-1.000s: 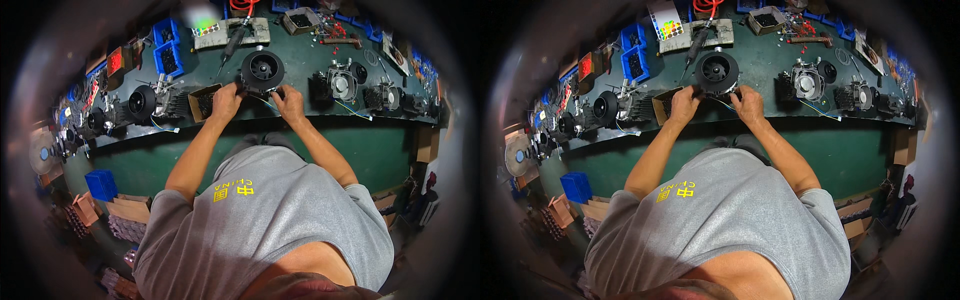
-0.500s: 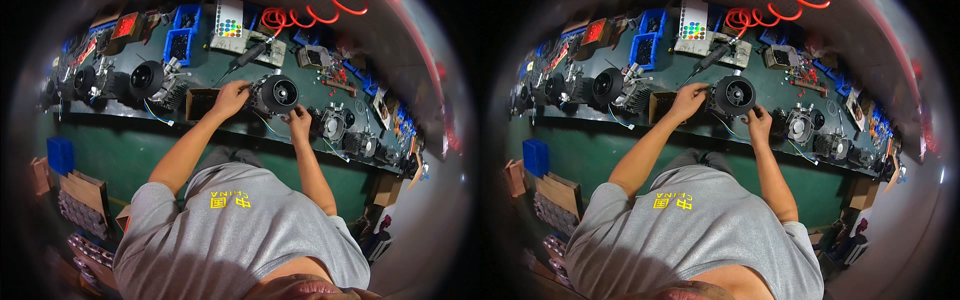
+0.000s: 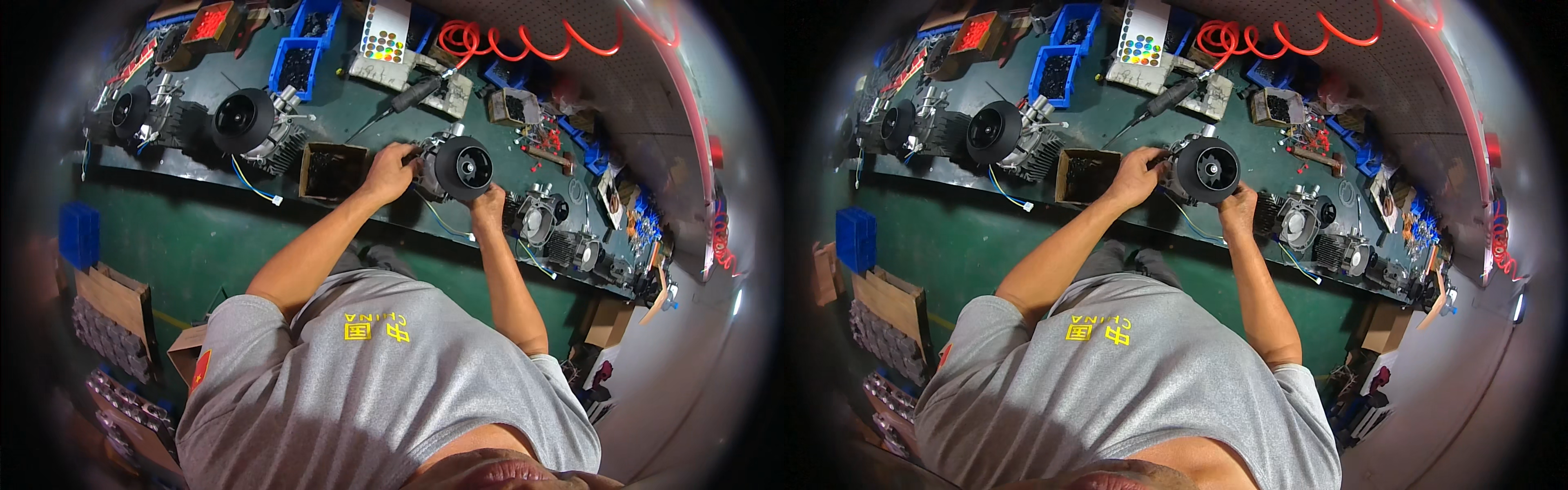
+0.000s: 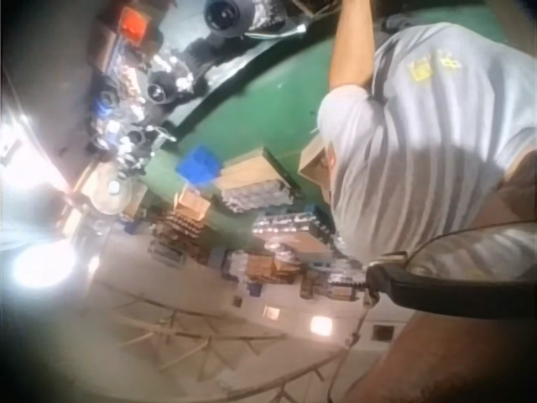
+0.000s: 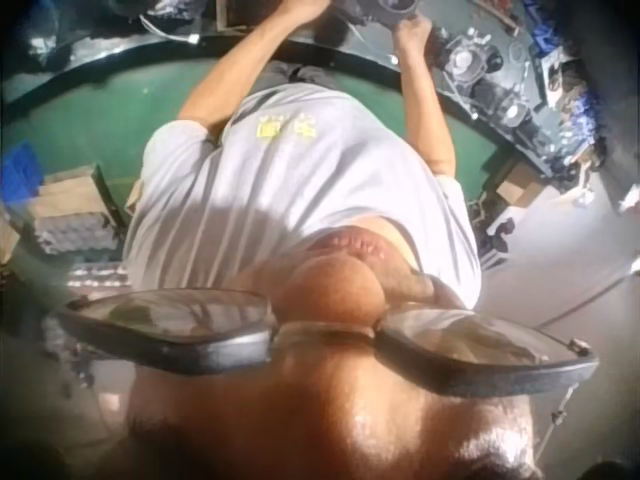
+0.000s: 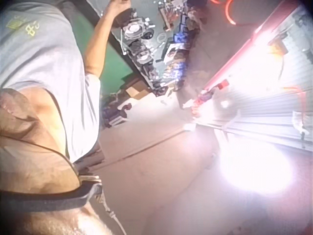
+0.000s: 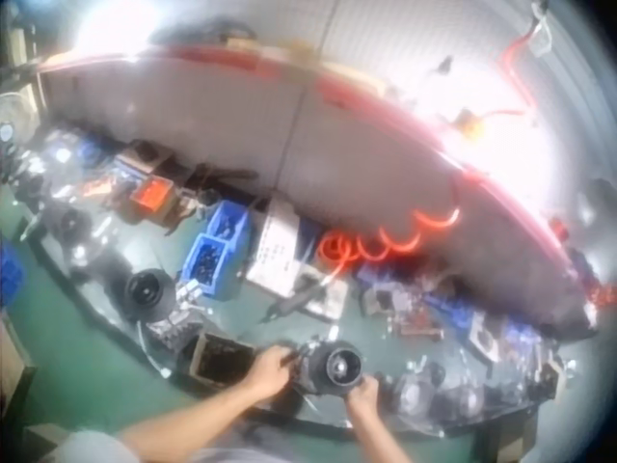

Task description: The person assembles small electric motors at a workbench. They place a black circular housing onto a motor, use a pneumatic screwdriver to fasten screws, and repeat the process on multiple units. The person also handles a metal ring and places it on a motor before continuing assembly.

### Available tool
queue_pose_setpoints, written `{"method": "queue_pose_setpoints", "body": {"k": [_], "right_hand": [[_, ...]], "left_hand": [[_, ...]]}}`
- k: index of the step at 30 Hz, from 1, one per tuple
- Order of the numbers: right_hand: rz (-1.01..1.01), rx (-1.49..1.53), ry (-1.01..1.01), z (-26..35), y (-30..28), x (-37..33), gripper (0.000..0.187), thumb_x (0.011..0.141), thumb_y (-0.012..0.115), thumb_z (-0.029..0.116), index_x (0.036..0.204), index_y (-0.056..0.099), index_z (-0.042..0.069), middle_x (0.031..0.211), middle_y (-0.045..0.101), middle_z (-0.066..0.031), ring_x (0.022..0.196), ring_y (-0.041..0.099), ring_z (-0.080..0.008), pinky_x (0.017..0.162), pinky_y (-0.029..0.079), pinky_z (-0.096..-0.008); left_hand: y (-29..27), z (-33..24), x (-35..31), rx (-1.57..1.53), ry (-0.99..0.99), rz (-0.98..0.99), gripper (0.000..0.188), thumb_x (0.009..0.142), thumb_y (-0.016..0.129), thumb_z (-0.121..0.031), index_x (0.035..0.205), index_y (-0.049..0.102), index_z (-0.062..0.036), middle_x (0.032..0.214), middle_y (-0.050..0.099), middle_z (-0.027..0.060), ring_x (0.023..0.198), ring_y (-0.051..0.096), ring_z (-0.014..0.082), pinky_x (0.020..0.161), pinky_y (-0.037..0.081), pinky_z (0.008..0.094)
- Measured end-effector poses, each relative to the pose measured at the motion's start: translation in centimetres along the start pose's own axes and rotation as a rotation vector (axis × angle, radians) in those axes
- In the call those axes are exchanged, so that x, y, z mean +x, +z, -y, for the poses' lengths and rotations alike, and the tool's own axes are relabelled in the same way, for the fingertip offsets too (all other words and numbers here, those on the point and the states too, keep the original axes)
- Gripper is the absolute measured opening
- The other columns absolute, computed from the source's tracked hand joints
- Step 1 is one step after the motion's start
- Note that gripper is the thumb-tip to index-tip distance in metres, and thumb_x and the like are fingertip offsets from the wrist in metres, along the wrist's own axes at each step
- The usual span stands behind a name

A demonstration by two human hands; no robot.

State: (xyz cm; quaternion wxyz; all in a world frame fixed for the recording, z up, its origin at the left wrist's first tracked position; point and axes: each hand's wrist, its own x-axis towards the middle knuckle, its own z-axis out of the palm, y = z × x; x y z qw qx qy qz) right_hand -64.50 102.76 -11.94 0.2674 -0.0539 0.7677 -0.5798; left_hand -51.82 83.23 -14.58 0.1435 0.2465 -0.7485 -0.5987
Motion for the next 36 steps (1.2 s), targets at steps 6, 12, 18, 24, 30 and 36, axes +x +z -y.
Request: {"method": "queue_pose_setpoints", "body": {"k": [6, 12, 18, 24, 30, 36], "right_hand": [[-0.008, 0.135, 0.051, -0.8, -0.7, 0.6, 0.015, 0.098, 0.070, 0.014, 0.102, 0.072, 0.000, 0.080, 0.068, -0.0003, 0.066, 0.060, -0.0078, 0.061, 0.049, -0.0248], [-0.126, 0.419, -0.013, -3.1, 0.7, 4.3, 0.023, 0.107, 0.060, 0.021, 0.113, 0.070, 0.001, 0.096, 0.072, -0.0020, 0.082, 0.066, -0.0092, 0.074, 0.054, -0.0248], [0.002, 0.495, -0.101, -1.8, 2.7, 3.7, 0.021, 0.107, 0.058, 0.017, 0.122, 0.064, 0.003, 0.110, 0.071, -0.0049, 0.096, 0.069, -0.0134, 0.088, 0.057, -0.0269], [0.103, 0.633, -0.142, -2.4, 3.2, 3.5, 0.018, 0.103, 0.059, 0.006, 0.120, 0.056, 0.007, 0.111, 0.066, -0.0030, 0.102, 0.067, -0.0121, 0.089, 0.058, -0.0273], [0.096, 0.532, -0.190, -3.6, 3.5, 4.2, 0.022, 0.099, 0.064, 0.007, 0.119, 0.055, 0.007, 0.110, 0.062, -0.0017, 0.100, 0.062, -0.0093, 0.088, 0.055, -0.0254], [0.053, 0.366, -0.275, -4.4, 1.9, 4.2, 0.030, 0.099, 0.065, 0.007, 0.128, 0.059, 0.003, 0.119, 0.065, -0.0063, 0.109, 0.062, -0.0149, 0.094, 0.052, -0.0283]], "left_hand": [[-0.4, 0.3, 1.2, -0.075, -0.026, 0.038, 0.027, 0.096, 0.068, -0.010, 0.121, 0.071, 0.0005, 0.116, 0.070, 0.0181, 0.106, 0.070, 0.0324, 0.092, 0.054, 0.0385], [-0.9, 0.9, 5.5, -0.006, 0.135, 0.135, 0.025, 0.097, 0.064, 0.001, 0.121, 0.071, -0.0025, 0.114, 0.069, 0.0154, 0.106, 0.069, 0.0288, 0.093, 0.055, 0.0390], [-2.6, 0.2, 7.9, 0.280, 0.425, 0.336, 0.030, 0.088, 0.071, 0.005, 0.117, 0.071, -0.0027, 0.109, 0.067, 0.0172, 0.104, 0.066, 0.0376, 0.091, 0.054, 0.0431], [-2.4, -0.4, 7.6, 0.233, 0.435, 0.343, 0.028, 0.090, 0.069, 0.005, 0.117, 0.070, -0.0019, 0.105, 0.065, 0.0166, 0.101, 0.066, 0.0369, 0.087, 0.054, 0.0424], [-1.8, 0.2, 6.6, 0.226, 0.473, 0.271, 0.027, 0.089, 0.068, 0.007, 0.115, 0.068, -0.0001, 0.104, 0.065, 0.0168, 0.098, 0.066, 0.0349, 0.087, 0.054, 0.0398], [-1.5, -0.3, 5.6, 0.124, 0.359, 0.179, 0.029, 0.093, 0.064, 0.009, 0.121, 0.068, 0.0003, 0.107, 0.068, 0.0167, 0.092, 0.069, 0.0286, 0.084, 0.055, 0.0356]]}}
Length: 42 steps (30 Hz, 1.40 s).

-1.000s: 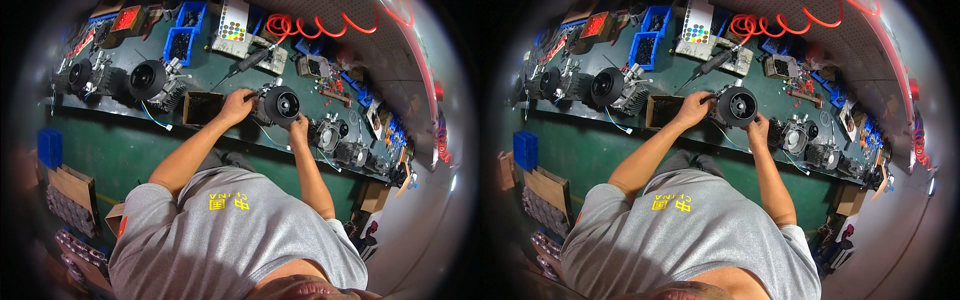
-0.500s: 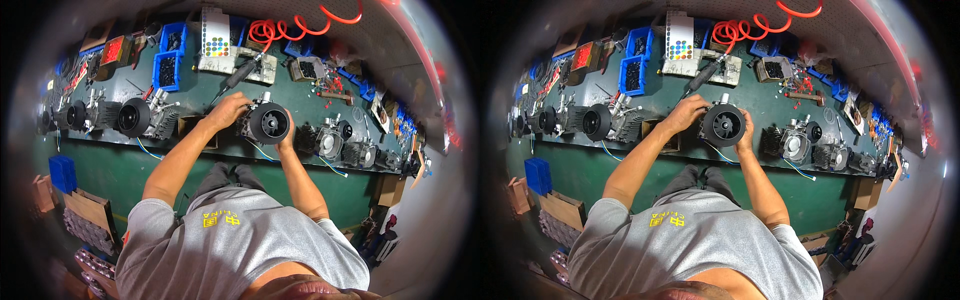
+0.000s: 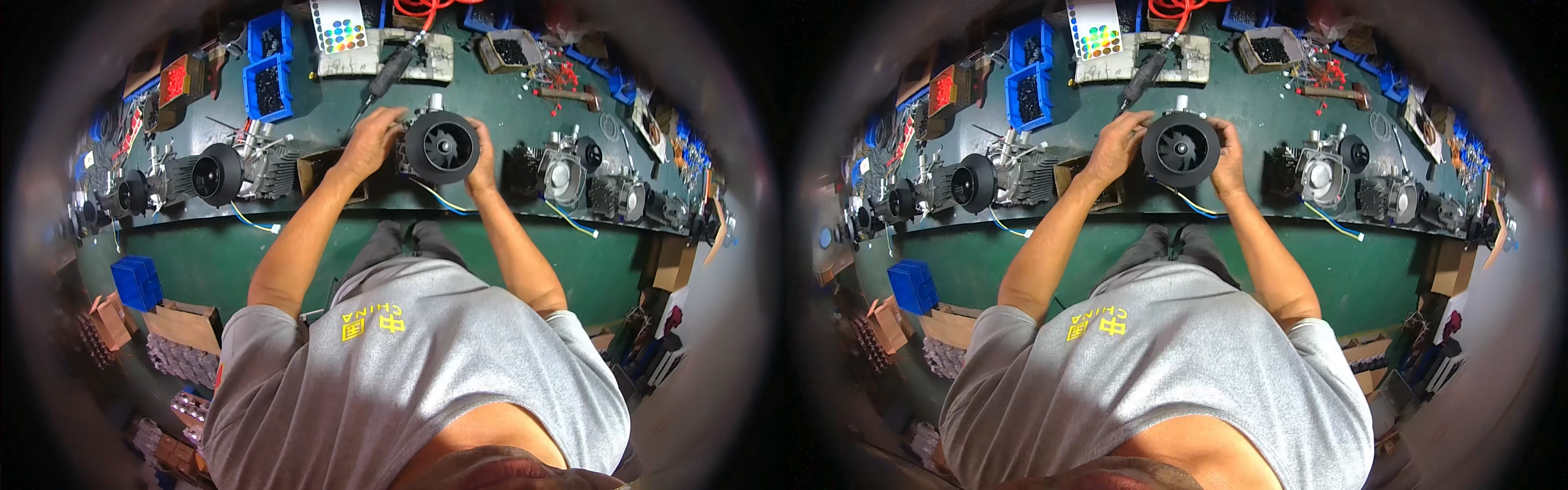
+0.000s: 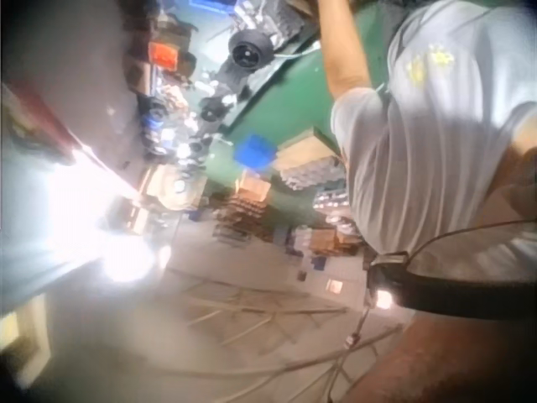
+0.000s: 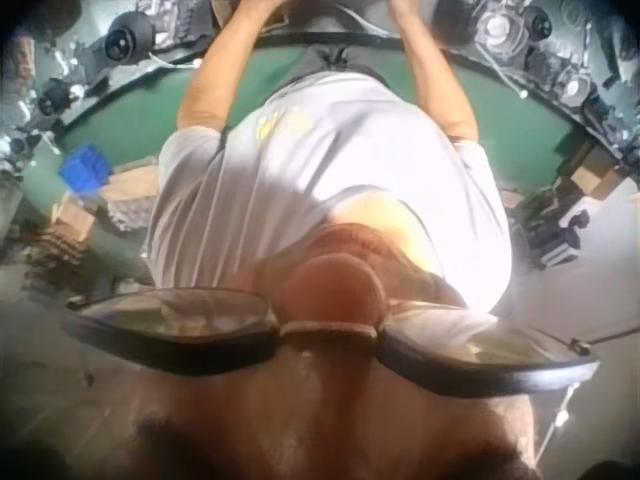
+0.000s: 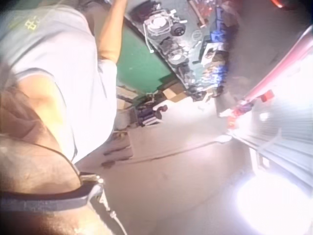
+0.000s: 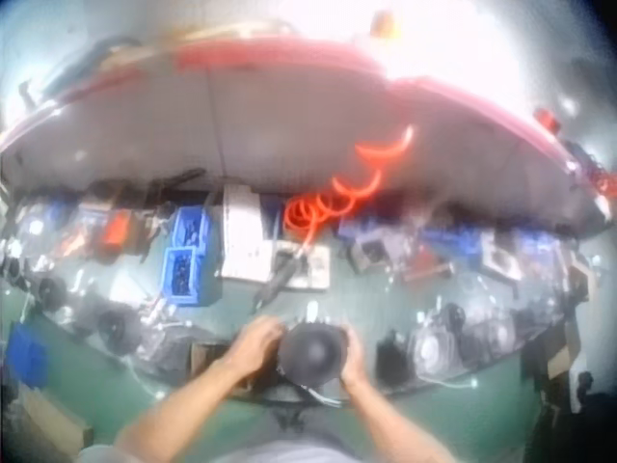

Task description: The person assembles small electric motors at a workbench. They place a black circular housing onto a motor, use a pneumatic screwdriver to fasten screws, and repeat the process on multiple units. The person also handles a metal ring and places it on a motor before continuing assembly.

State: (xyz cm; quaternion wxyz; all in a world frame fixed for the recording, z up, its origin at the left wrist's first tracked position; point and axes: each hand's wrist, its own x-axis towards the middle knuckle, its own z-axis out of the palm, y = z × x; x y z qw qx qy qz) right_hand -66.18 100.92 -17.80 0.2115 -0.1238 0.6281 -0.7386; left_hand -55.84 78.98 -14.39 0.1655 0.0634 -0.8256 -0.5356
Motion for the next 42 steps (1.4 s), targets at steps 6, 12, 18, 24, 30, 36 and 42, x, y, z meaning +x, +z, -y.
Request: {"method": "queue_pose_setpoints", "body": {"k": [6, 12, 18, 24, 30, 36, 42], "right_hand": [[-0.227, -0.304, 0.053, 2.1, -2.1, -6.7, 0.018, 0.098, 0.065, 0.005, 0.114, 0.067, -0.003, 0.093, 0.069, -0.0034, 0.078, 0.062, -0.0078, 0.072, 0.052, -0.0237], [-0.114, -0.582, -0.195, 3.0, 0.1, -8.9, 0.025, 0.083, 0.081, 0.007, 0.104, 0.072, -0.002, 0.092, 0.070, -0.0131, 0.075, 0.070, -0.0205, 0.069, 0.056, -0.0332], [-0.077, -0.675, -0.306, 2.3, -0.7, -8.6, 0.018, 0.086, 0.079, 0.010, 0.100, 0.073, 0.000, 0.090, 0.070, -0.0151, 0.077, 0.070, -0.0287, 0.069, 0.055, -0.0375], [-0.090, -0.700, -0.315, 1.8, -1.1, -8.7, 0.019, 0.087, 0.077, 0.012, 0.101, 0.072, 0.001, 0.093, 0.070, -0.0166, 0.083, 0.069, -0.0336, 0.073, 0.055, -0.0400], [-0.235, -0.543, -0.193, 2.9, 0.4, -8.8, 0.034, 0.081, 0.079, 0.013, 0.111, 0.071, 0.000, 0.097, 0.068, -0.0144, 0.080, 0.068, -0.0267, 0.075, 0.056, -0.0370], [-0.183, -0.610, -0.271, 2.4, -0.3, -8.6, 0.037, 0.081, 0.077, 0.010, 0.116, 0.072, -0.001, 0.092, 0.065, -0.0146, 0.078, 0.067, -0.0257, 0.073, 0.056, -0.0371], [-0.150, -0.558, -0.226, 2.9, -0.1, -8.8, 0.040, 0.082, 0.075, 0.009, 0.120, 0.072, -0.002, 0.092, 0.066, -0.0159, 0.078, 0.068, -0.0275, 0.073, 0.055, -0.0373]], "left_hand": [[0.1, -1.6, -6.7, 0.157, -0.136, -0.106, 0.033, 0.091, 0.067, 0.002, 0.123, 0.067, -0.0007, 0.101, 0.069, 0.0197, 0.090, 0.071, 0.0358, 0.078, 0.057, 0.0380], [2.1, -3.7, -8.4, 0.308, -0.154, -0.048, 0.030, 0.088, 0.076, -0.010, 0.116, 0.070, -0.0030, 0.102, 0.071, 0.0169, 0.093, 0.070, 0.0384, 0.076, 0.056, 0.0456], [2.0, -3.7, -8.0, 0.416, -0.051, -0.039, 0.025, 0.089, 0.077, -0.014, 0.111, 0.072, -0.0037, 0.099, 0.072, 0.0158, 0.089, 0.070, 0.0401, 0.075, 0.056, 0.0462], [2.2, -3.4, -7.9, 0.395, -0.034, -0.031, 0.024, 0.090, 0.077, -0.015, 0.110, 0.072, -0.0033, 0.100, 0.073, 0.0160, 0.089, 0.071, 0.0396, 0.076, 0.056, 0.0450], [2.0, -3.3, -7.4, 0.335, -0.104, 0.002, 0.027, 0.088, 0.078, -0.013, 0.112, 0.070, -0.0023, 0.102, 0.073, 0.0187, 0.095, 0.070, 0.0401, 0.081, 0.054, 0.0449], [1.6, -3.6, -6.8, 0.392, -0.032, 0.063, 0.027, 0.087, 0.078, -0.010, 0.112, 0.070, -0.0025, 0.099, 0.072, 0.0203, 0.091, 0.068, 0.0427, 0.078, 0.053, 0.0466], [1.7, -4.5, -6.6, 0.374, 0.014, 0.063, 0.022, 0.088, 0.075, -0.005, 0.110, 0.071, -0.0023, 0.096, 0.073, 0.0203, 0.089, 0.070, 0.0397, 0.078, 0.053, 0.0432]]}}
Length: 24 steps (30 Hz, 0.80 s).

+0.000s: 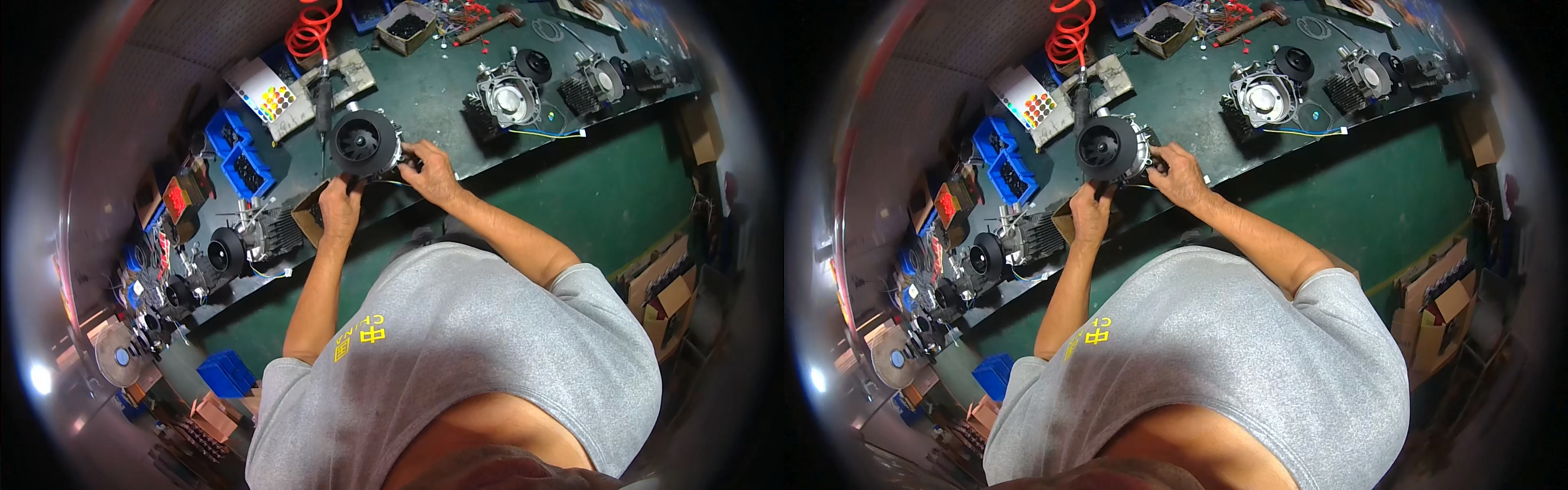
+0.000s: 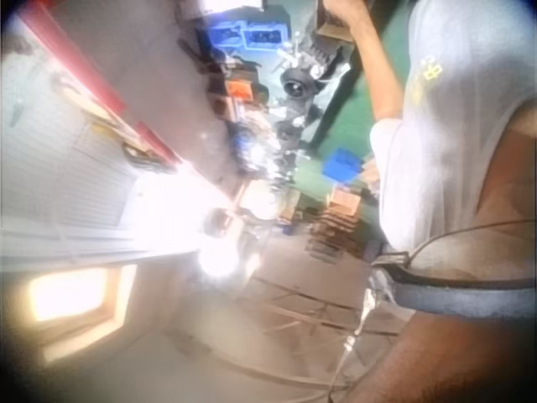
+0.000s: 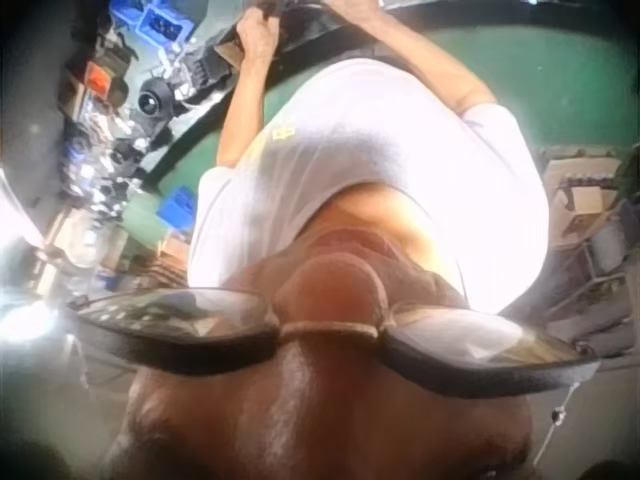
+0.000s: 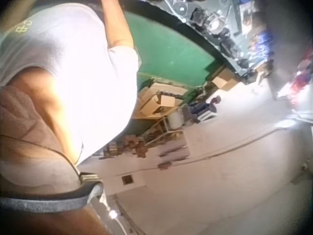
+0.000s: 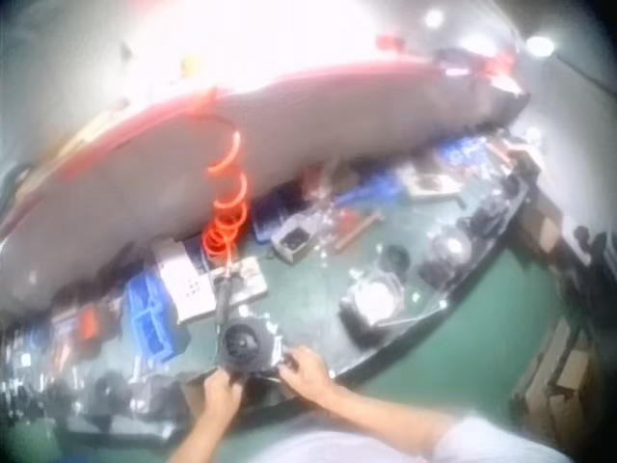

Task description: The person assembles small electric motors at a workbench. They place a black circular housing onto a motor, use a pneumatic screwdriver to fasten screws, and repeat the process on multiple units. The person also handles a metal ring and places it on a motor before continuing assembly.

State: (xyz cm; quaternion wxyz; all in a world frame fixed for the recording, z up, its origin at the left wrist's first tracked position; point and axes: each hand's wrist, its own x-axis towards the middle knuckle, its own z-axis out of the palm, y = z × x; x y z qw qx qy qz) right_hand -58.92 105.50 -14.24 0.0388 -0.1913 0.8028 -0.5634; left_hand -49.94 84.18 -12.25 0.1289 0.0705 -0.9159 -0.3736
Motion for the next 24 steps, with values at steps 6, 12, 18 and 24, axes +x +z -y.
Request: {"method": "queue_pose_setpoints", "body": {"k": [6, 12, 18, 24], "right_hand": [[-0.007, 0.318, 0.363, -1.1, -0.9, 1.7, 0.041, 0.089, 0.074, 0.020, 0.122, 0.070, -0.005, 0.098, 0.072, -0.0111, 0.089, 0.067, -0.0182, 0.079, 0.053, -0.0316], [0.099, 0.466, 0.301, -2.7, 1.7, 4.9, 0.068, 0.088, 0.078, 0.023, 0.144, 0.053, -0.007, 0.140, 0.062, -0.0227, 0.133, 0.057, -0.0296, 0.112, 0.043, -0.0377], [0.116, 0.398, 0.280, -2.5, 2.2, 4.8, 0.057, 0.091, 0.071, 0.016, 0.141, 0.055, -0.005, 0.134, 0.065, -0.0203, 0.127, 0.060, -0.0261, 0.110, 0.045, -0.0366], [0.121, 0.378, 0.316, -2.0, 1.8, 5.0, 0.054, 0.091, 0.069, 0.013, 0.141, 0.056, -0.004, 0.137, 0.064, -0.0197, 0.130, 0.058, -0.0275, 0.112, 0.044, -0.0374]], "left_hand": [[0.1, 0.4, -0.3, 0.006, -0.014, 0.008, 0.023, 0.089, 0.074, -0.006, 0.111, 0.070, -0.0027, 0.097, 0.071, 0.0208, 0.089, 0.068, 0.0435, 0.077, 0.053, 0.0474], [0.1, 0.2, -0.3, 0.006, -0.001, 0.006, 0.021, 0.090, 0.073, -0.006, 0.111, 0.070, -0.0030, 0.099, 0.072, 0.0205, 0.091, 0.069, 0.0431, 0.078, 0.054, 0.0466], [-0.5, 1.4, -0.3, -0.101, -0.126, -0.048, 0.019, 0.090, 0.074, -0.006, 0.108, 0.071, 0.0001, 0.087, 0.073, 0.0135, 0.078, 0.070, 0.0243, 0.072, 0.055, 0.0343], [-0.9, 8.1, 7.4, -0.130, -0.328, -0.277, 0.030, 0.092, 0.075, -0.014, 0.116, 0.069, 0.0050, 0.097, 0.075, 0.0121, 0.086, 0.068, 0.0128, 0.080, 0.055, 0.0293]]}}
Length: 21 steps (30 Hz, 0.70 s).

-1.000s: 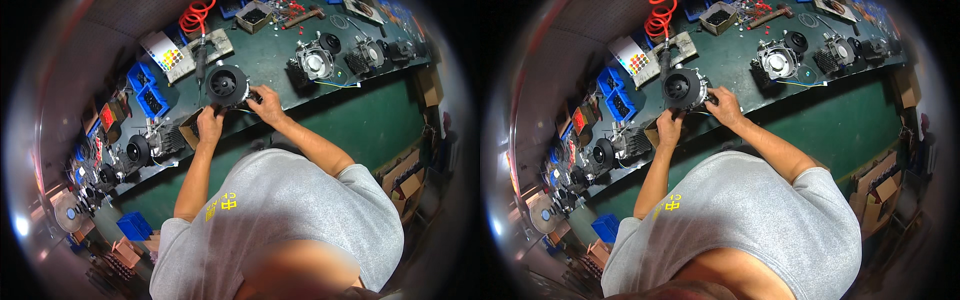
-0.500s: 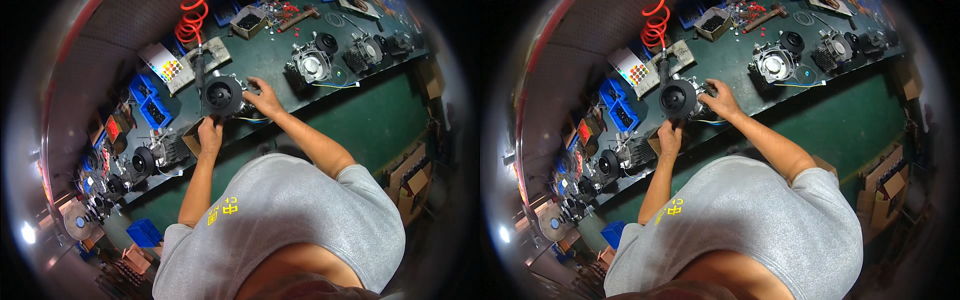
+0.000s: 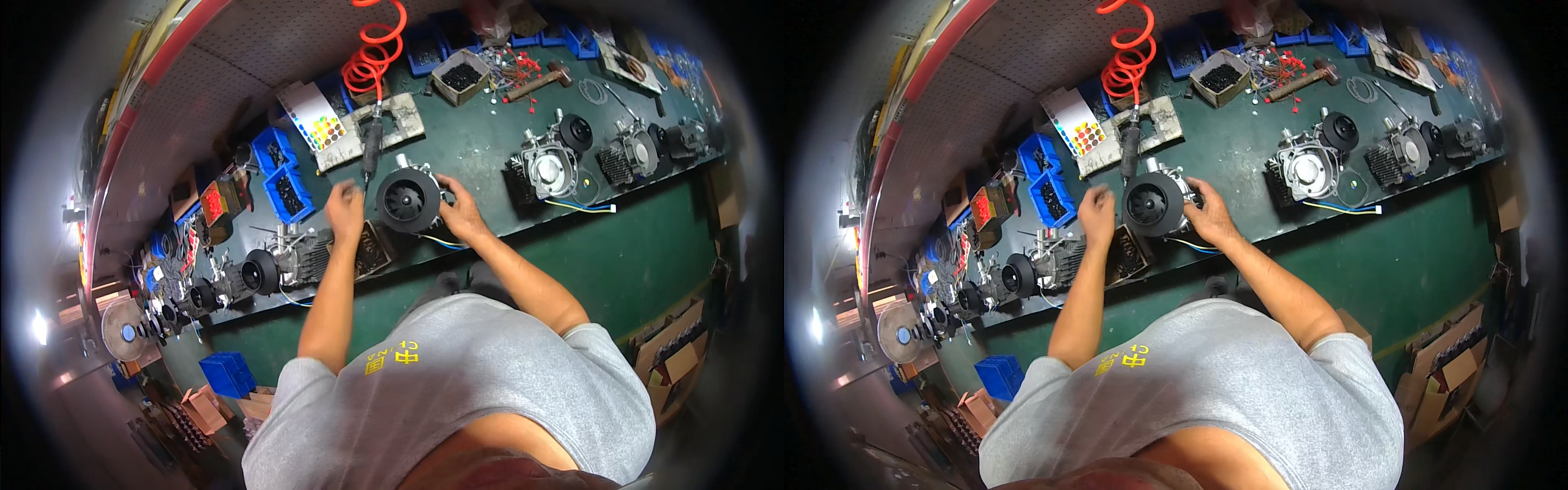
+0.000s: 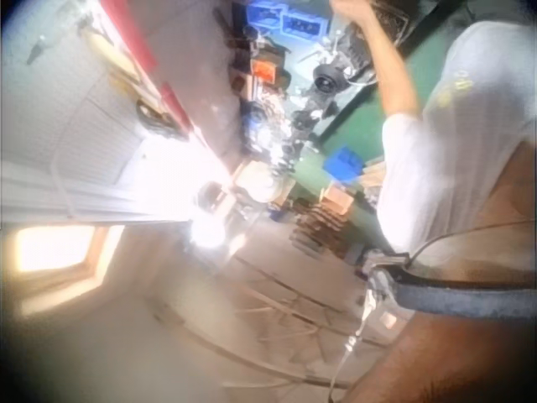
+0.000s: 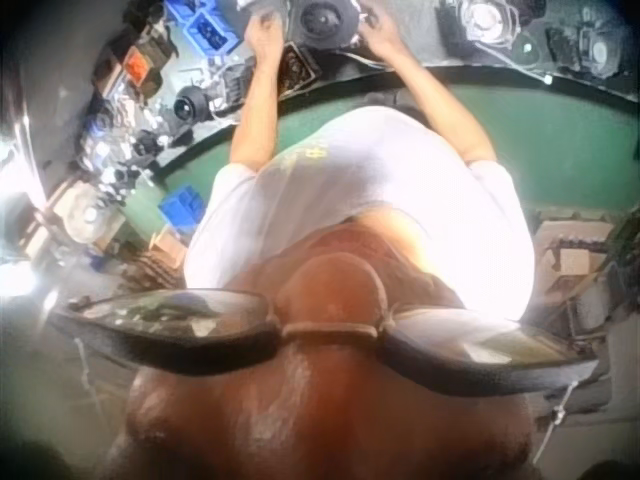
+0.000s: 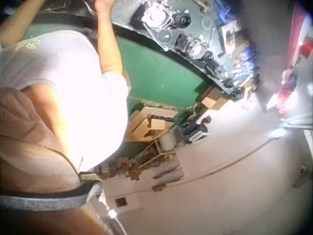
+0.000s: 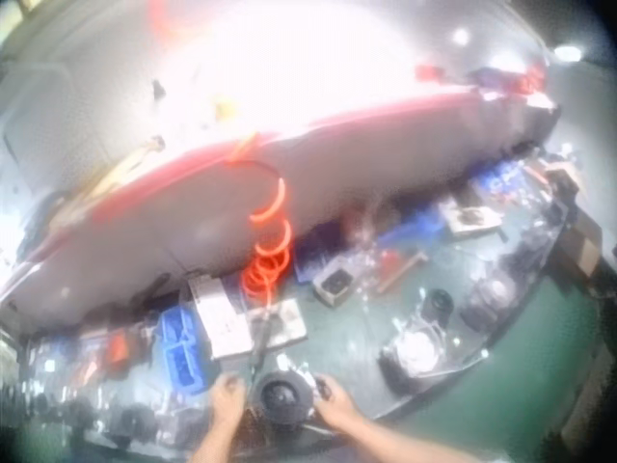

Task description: The person assembles small electric motors at a workbench. They place a black circular housing onto a motor, use a pneumatic screwdriver to fasten screws, and repeat the process on multiple units. The person also handles a metal ring and places it on a motor before continuing assembly.

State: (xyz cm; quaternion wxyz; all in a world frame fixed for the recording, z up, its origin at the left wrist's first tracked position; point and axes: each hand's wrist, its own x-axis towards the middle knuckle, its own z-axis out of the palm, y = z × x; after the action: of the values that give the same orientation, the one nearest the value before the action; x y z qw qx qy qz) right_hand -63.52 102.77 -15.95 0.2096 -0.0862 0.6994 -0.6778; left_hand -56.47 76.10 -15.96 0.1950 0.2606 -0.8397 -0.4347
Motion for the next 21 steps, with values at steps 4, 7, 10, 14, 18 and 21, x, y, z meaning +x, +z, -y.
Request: {"method": "queue_pose_setpoints", "body": {"k": [4, 7, 10, 14, 18, 21], "right_hand": [[0.010, -0.051, 0.027, -0.1, -0.1, -0.1, 0.055, 0.091, 0.069, 0.010, 0.143, 0.055, -0.002, 0.139, 0.064, -0.0187, 0.133, 0.057, -0.0270, 0.114, 0.042, -0.0374], [0.046, -0.019, 0.105, 1.6, -0.1, -0.4, 0.054, 0.092, 0.070, 0.009, 0.143, 0.055, -0.001, 0.141, 0.062, -0.0175, 0.134, 0.056, -0.0253, 0.113, 0.042, -0.0353], [0.045, -0.002, 0.065, 0.9, -0.2, -0.2, 0.054, 0.093, 0.070, 0.008, 0.144, 0.055, 0.000, 0.143, 0.061, -0.0169, 0.134, 0.055, -0.0249, 0.112, 0.043, -0.0346], [0.039, 0.040, 0.108, 1.0, -0.2, -0.4, 0.054, 0.092, 0.071, 0.005, 0.144, 0.055, -0.001, 0.140, 0.061, -0.0162, 0.134, 0.055, -0.0245, 0.114, 0.042, -0.0349], [0.055, 0.004, 0.050, 0.4, -0.3, 0.1, 0.054, 0.091, 0.071, 0.006, 0.143, 0.056, -0.001, 0.140, 0.061, -0.0169, 0.133, 0.056, -0.0258, 0.114, 0.042, -0.0353], [0.048, -0.005, 0.042, 0.5, -0.5, 0.0, 0.053, 0.091, 0.071, 0.009, 0.141, 0.056, -0.002, 0.138, 0.062, -0.0189, 0.131, 0.058, -0.0287, 0.114, 0.043, -0.0372]], "left_hand": [[4.0, 3.1, 7.5, 0.322, -0.097, 0.137, 0.053, 0.087, 0.079, -0.029, 0.128, 0.068, 0.0018, 0.116, 0.072, 0.0251, 0.110, 0.070, 0.0383, 0.096, 0.054, 0.0445], [7.2, 6.1, 10.6, 0.376, -0.048, 0.172, 0.059, 0.083, 0.082, -0.032, 0.127, 0.067, 0.0041, 0.118, 0.071, 0.0272, 0.111, 0.069, 0.0400, 0.098, 0.054, 0.0450], [9.2, 6.4, 11.8, 0.465, -0.011, 0.214, 0.064, 0.081, 0.084, -0.032, 0.128, 0.064, 0.0068, 0.116, 0.070, 0.0293, 0.108, 0.069, 0.0415, 0.096, 0.054, 0.0461], [9.9, 5.2, 12.5, 0.511, -0.037, 0.307, 0.058, 0.081, 0.081, -0.032, 0.124, 0.062, 0.0024, 0.118, 0.066, 0.0252, 0.110, 0.065, 0.0436, 0.096, 0.052, 0.0494], [8.6, 3.7, 13.6, 0.385, -0.059, 0.303, 0.056, 0.077, 0.079, -0.031, 0.115, 0.060, 0.0048, 0.102, 0.071, 0.0225, 0.092, 0.069, 0.0379, 0.088, 0.054, 0.0454], [6.5, 0.5, 14.7, 0.094, -0.009, 0.282, 0.055, 0.077, 0.078, -0.029, 0.113, 0.058, 0.0075, 0.095, 0.068, 0.0178, 0.087, 0.066, 0.0261, 0.080, 0.053, 0.0387]]}}
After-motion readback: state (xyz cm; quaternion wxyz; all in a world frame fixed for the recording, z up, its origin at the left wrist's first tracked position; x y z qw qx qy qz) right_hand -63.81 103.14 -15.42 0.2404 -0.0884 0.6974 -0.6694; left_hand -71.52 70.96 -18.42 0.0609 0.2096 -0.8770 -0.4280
